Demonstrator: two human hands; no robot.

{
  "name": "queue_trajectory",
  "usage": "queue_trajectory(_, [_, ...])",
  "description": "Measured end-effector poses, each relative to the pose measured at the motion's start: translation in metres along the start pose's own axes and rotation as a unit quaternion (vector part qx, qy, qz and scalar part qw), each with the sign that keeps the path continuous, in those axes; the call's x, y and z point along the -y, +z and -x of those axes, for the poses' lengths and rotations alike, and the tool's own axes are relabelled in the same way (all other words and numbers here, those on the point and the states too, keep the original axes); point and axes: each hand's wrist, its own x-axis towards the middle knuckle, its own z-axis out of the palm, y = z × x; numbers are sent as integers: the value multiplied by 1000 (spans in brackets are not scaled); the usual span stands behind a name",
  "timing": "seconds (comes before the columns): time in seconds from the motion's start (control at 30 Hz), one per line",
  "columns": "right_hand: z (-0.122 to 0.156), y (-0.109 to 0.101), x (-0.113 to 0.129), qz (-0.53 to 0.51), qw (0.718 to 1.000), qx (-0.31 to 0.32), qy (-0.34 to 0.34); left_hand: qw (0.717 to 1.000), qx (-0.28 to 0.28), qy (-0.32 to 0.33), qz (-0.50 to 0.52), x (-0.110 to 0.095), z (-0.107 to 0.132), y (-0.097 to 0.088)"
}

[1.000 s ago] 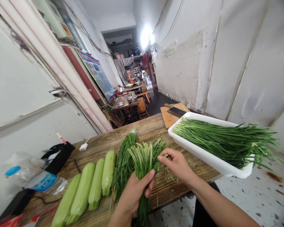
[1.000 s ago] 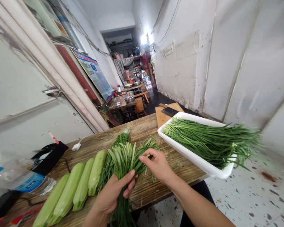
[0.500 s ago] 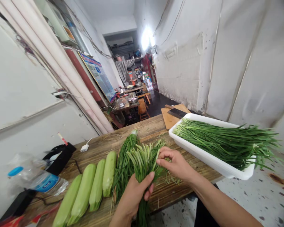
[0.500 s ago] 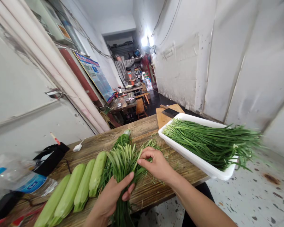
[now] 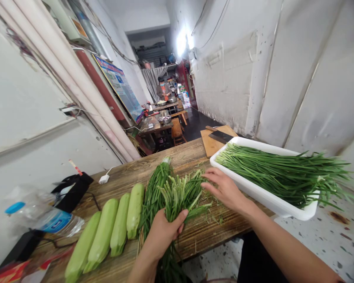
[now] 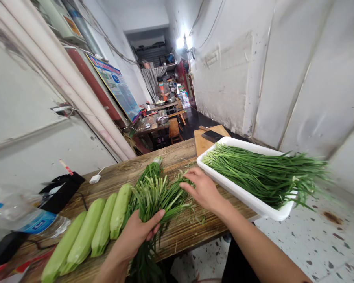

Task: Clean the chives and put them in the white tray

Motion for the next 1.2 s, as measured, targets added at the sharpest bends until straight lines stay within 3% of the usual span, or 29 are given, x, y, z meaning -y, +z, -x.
queue_trajectory(0.1, [-4, -6, 12, -46, 982, 163, -86, 1000, 4, -1, -9, -4, 0, -6])
queue_trajectory(0.2, [-3, -2, 14, -120, 966, 219, -61, 1000, 8, 5, -10, -8, 2, -10])
queue_trajectory(0.3, [5, 13, 11, -281, 942, 162, 88, 999, 30, 12, 19, -9, 5, -7])
queue_trajectory(0.4, [15, 30, 8, -439, 862, 43, 252, 998, 29, 21, 43, -7, 5, 1])
queue_trajectory(0.43, [16, 35, 7, -463, 841, 12, 278, 999, 23, 19, 45, -6, 5, 3])
queue_trajectory(0.5, [17, 41, 0, -476, 830, -33, 290, 999, 16, 15, 39, -5, 5, 5])
queue_trajectory(0.6, [12, 40, -16, -426, 859, -123, 258, 1000, 14, 16, 17, -2, 5, 3])
queue_trajectory(0.67, [10, 32, -26, -361, 889, -150, 237, 1000, 8, 19, 17, 0, 5, 0])
queue_trajectory(0.77, [13, 18, -25, -257, 945, -80, 185, 1000, -5, 11, 28, 2, 5, -2])
queue_trajectory(0.87, [20, 9, -7, -174, 981, 27, 81, 999, -15, 3, 29, 1, 4, 1])
queue_trajectory(0.93, [22, 7, 4, -135, 987, 80, 24, 999, -14, 4, 31, 0, 3, 4])
queue_trajectory(1.0, [22, 8, 7, -120, 989, 89, 7, 999, -1, 1, 44, -1, 3, 5])
queue_trajectory(1.13, [17, 3, -6, -149, 986, -29, 74, 992, 36, -30, 116, -1, 4, 1])
queue_trajectory(1.2, [17, 0, -10, -147, 984, -39, 90, 982, 48, -64, 169, -1, 4, -2])
